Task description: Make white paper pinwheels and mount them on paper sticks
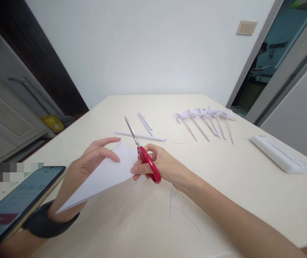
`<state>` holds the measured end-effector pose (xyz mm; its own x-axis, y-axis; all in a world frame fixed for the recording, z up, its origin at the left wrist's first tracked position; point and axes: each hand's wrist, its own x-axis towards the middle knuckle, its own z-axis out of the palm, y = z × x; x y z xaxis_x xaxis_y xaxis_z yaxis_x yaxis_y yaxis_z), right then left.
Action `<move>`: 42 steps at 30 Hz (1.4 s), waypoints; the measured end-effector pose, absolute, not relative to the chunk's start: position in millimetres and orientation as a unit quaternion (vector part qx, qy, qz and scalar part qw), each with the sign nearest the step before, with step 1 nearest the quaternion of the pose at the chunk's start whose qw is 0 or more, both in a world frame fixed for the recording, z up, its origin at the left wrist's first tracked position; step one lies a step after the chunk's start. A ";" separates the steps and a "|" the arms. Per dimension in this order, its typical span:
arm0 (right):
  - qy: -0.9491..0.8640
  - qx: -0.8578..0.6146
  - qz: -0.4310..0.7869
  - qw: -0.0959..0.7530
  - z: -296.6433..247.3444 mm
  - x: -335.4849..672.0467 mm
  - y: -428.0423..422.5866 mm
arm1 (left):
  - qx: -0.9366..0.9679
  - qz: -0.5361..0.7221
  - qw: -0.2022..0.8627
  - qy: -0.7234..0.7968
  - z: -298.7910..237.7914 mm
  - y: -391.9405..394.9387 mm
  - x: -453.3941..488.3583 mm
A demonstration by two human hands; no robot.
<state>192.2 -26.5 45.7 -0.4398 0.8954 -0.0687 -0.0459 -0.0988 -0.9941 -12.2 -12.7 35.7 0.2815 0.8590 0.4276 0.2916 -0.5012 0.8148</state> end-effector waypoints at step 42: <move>-0.558 -0.418 0.531 0.481 43.7 191.1 -22.0 | 0.552 0.336 0.674 0.357 30.0 -17.4 0.5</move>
<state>191.1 -22.0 43.7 -0.1863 0.9780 0.0934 -0.0437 0.0867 -0.9953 0.5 -17.4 30.0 0.5188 0.8478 -0.1104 -0.0585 0.1640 0.9847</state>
